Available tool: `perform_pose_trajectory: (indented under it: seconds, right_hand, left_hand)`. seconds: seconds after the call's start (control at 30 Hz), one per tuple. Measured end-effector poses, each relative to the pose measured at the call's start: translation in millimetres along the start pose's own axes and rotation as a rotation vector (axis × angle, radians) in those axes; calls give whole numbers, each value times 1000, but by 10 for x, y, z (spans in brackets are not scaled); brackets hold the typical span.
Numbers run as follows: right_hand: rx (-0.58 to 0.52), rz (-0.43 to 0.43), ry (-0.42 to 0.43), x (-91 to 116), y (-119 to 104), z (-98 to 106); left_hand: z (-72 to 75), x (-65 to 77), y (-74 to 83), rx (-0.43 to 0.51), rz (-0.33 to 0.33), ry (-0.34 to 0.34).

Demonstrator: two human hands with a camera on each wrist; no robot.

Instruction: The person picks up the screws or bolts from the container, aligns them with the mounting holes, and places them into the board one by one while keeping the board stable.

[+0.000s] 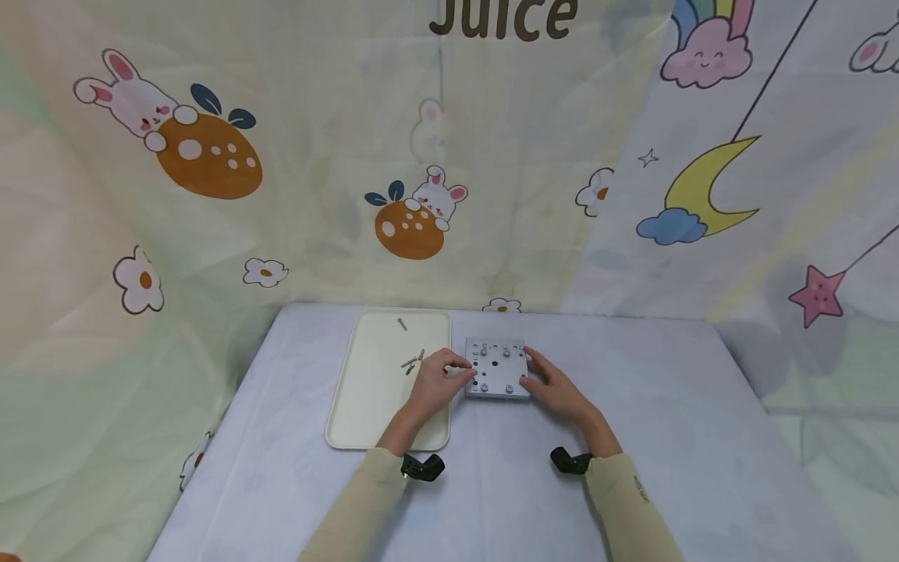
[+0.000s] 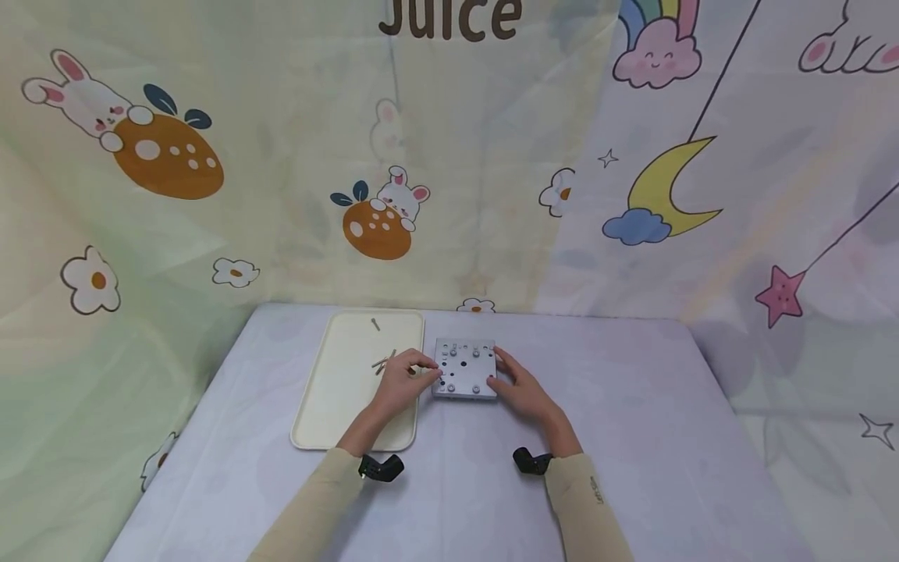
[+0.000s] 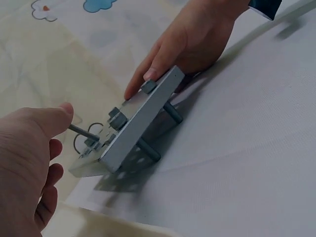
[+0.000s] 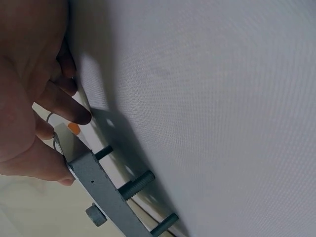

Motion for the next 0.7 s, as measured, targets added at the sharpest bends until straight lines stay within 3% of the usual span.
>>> perform_pose_trajectory:
  seconds: [0.7]
  right_hand:
    - [-12,14,13,11,15,0]
  left_hand:
    - [-67,-41,50,-121,-51,-66]
Point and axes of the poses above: each hand's wrist, its own x-axis away from the middle knuckle, its own z-axis out of the back of the hand, y = z × x, the point moved 7 cm from there along -x, towards the middle knuckle, and after that the axes turned 2 degrees about -y, right-handed, at the moved point
